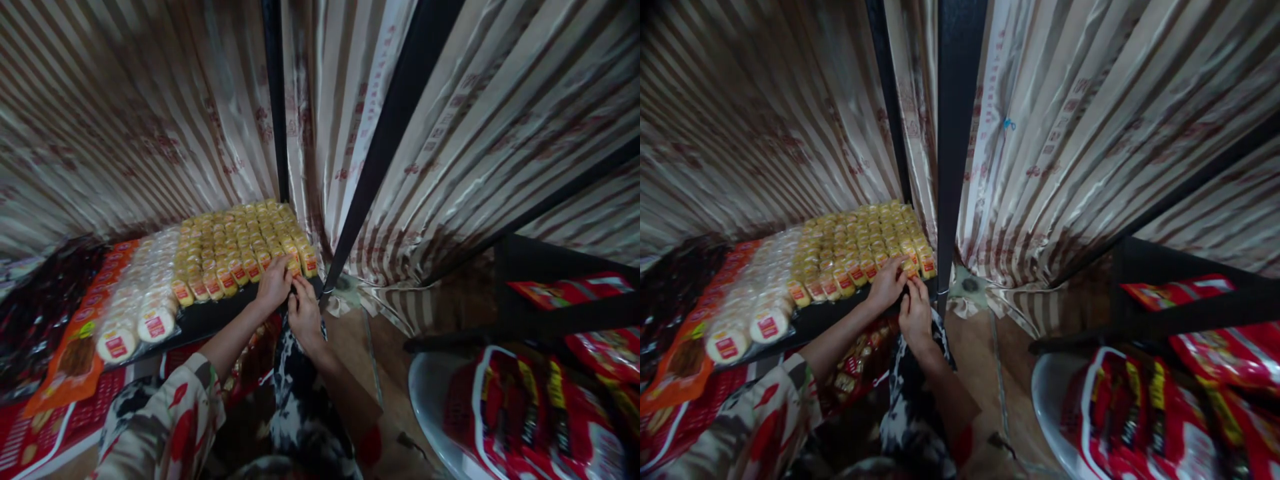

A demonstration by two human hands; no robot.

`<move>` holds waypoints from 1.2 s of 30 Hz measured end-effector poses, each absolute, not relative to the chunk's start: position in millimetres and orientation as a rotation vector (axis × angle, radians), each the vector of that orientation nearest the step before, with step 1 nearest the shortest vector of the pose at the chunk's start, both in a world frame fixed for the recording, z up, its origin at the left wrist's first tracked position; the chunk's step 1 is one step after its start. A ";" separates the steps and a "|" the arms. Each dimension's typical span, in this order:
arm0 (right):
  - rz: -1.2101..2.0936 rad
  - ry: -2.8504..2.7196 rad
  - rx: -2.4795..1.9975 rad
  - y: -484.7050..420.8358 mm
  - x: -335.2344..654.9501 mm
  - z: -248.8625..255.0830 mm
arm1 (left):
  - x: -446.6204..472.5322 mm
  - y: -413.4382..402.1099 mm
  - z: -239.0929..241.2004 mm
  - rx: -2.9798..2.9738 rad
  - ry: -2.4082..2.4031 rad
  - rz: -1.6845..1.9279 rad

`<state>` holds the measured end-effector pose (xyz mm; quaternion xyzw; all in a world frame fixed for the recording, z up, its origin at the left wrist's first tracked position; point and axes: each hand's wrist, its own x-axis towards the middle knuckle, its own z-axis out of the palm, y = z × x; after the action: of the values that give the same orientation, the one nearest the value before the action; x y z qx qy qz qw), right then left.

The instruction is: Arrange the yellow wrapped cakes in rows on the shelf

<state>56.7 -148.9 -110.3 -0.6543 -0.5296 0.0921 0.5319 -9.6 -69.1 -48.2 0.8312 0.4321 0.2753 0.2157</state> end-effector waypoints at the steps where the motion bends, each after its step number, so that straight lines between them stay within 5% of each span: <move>1: 0.217 -1.273 -1.559 -147.4 57.1 -110.4 | -9.0 -67.2 -48.3 2.312 1.201 0.767; 36: 0.015 -1.403 -1.746 -125.7 71.2 -120.2 | -25.4 -97.7 -69.0 2.275 1.266 0.931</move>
<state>71.2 -125.7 -120.2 -0.7017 -0.5637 0.0060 0.4358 -25.4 -97.7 -69.0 0.8083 0.4497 0.3307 0.1874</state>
